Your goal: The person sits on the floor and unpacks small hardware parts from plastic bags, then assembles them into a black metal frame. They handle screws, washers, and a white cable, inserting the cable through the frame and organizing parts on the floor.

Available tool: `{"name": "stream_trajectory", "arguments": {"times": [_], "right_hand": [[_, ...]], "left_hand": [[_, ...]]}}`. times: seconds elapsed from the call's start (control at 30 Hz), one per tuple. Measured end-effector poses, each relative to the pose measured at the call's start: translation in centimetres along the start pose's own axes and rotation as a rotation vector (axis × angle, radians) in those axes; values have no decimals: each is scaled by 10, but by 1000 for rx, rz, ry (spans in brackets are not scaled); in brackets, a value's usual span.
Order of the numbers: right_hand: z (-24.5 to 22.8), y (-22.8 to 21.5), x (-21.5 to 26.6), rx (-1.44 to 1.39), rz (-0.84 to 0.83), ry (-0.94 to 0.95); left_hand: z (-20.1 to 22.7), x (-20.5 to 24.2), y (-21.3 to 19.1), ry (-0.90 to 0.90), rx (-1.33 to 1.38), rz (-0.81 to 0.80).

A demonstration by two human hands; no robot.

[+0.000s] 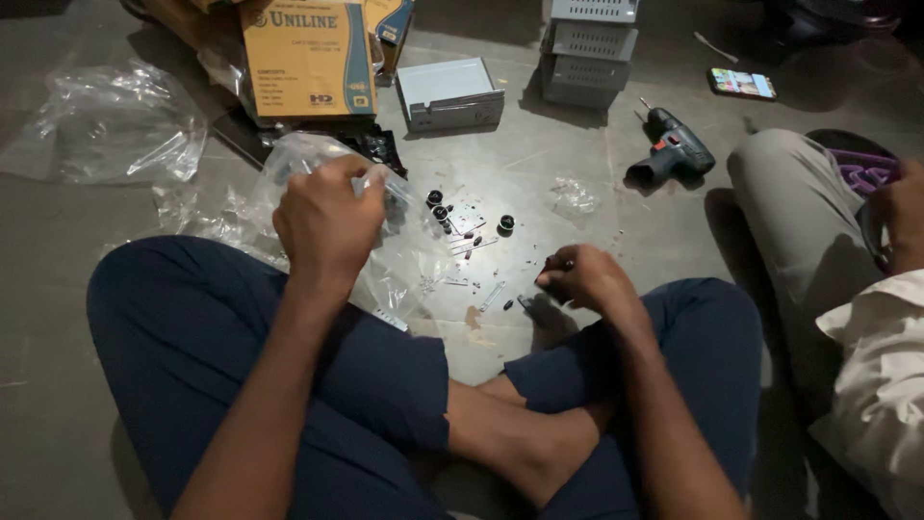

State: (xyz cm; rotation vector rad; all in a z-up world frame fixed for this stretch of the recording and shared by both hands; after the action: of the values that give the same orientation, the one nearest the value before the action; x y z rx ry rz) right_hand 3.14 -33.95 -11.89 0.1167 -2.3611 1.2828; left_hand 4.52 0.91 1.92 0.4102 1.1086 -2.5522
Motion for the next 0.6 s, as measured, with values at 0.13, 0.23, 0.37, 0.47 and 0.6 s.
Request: {"name": "stream_trajectory", "arguments": {"times": [0.13, 0.23, 0.37, 0.47, 0.6], "right_hand": [[-22, -5, 11, -56, 111, -129], [-38, 7, 10, -622, -22, -216], [-53, 34, 1, -1208, -396, -150], [-54, 45, -16, -858, -251, -135], [-75, 66, -21, 107, 52, -459]], "left_hand": [[3, 3, -1, 61, 23, 16], [5, 2, -1, 76, 29, 41], [5, 4, 1, 66, 36, 23], [6, 4, 0, 86, 48, 31], [4, 3, 4, 67, 30, 12]]}}
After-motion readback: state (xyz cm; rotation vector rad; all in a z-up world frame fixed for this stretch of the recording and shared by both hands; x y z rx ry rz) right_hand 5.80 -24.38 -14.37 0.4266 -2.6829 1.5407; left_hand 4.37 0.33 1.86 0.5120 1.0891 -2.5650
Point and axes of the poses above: each hand's wrist, its own x-axis away from the middle knuckle, its own y-axis out of the palm, z = x × y, the point moved 5 cm from there along -x, towards the middle knuckle, and after that the axes turned 4 degrees about x, right-handed, at the moved point
